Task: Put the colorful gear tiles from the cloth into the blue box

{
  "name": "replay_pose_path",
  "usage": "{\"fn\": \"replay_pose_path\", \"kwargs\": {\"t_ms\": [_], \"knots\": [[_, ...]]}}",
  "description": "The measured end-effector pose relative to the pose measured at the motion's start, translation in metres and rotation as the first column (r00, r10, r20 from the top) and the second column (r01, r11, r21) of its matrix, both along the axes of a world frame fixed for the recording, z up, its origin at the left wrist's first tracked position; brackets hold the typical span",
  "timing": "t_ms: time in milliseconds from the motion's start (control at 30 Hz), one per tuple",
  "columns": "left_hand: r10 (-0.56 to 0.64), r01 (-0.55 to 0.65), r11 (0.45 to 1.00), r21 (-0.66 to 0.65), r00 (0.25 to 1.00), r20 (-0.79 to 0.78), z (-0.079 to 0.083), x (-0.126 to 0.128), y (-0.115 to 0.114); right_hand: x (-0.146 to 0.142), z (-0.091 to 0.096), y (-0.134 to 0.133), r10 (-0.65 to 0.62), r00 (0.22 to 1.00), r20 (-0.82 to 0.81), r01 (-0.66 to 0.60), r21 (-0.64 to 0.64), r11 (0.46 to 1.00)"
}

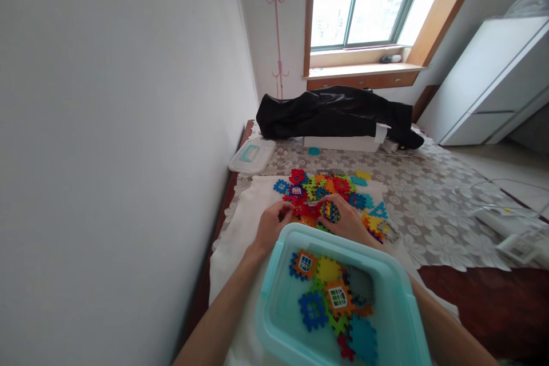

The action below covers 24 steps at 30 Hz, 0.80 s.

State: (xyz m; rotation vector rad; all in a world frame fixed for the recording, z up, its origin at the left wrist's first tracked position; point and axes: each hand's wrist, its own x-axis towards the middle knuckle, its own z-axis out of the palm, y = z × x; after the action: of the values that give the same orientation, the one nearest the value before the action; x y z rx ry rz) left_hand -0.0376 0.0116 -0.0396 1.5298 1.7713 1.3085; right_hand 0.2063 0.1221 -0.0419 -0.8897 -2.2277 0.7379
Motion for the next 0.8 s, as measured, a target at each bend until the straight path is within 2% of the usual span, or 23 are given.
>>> {"fn": "replay_pose_path", "kwargs": {"t_ms": [200, 333, 567, 800], "knots": [[-0.008, 0.008, 1.000, 0.009, 1.000, -0.005, 0.000, 0.000, 0.000, 0.013, 0.006, 0.005, -0.006, 0.988, -0.155, 0.022, 0.100, 0.995], [-0.009, 0.009, 1.000, 0.012, 1.000, 0.003, 0.001, 0.001, -0.001, 0.021, 0.006, 0.012, -0.015, 0.985, -0.172, 0.036, 0.117, 0.993], [-0.004, 0.005, 1.000, -0.005, 1.000, 0.004, 0.002, 0.001, 0.000, 0.032, 0.007, 0.021, 0.043, 0.998, 0.054, -0.052, 0.186, 0.981], [-0.016, 0.016, 1.000, 0.016, 1.000, 0.011, 0.002, 0.001, 0.000, 0.043, 0.006, 0.028, 0.033, 0.972, 0.233, -0.086, 0.222, 0.971]]}}
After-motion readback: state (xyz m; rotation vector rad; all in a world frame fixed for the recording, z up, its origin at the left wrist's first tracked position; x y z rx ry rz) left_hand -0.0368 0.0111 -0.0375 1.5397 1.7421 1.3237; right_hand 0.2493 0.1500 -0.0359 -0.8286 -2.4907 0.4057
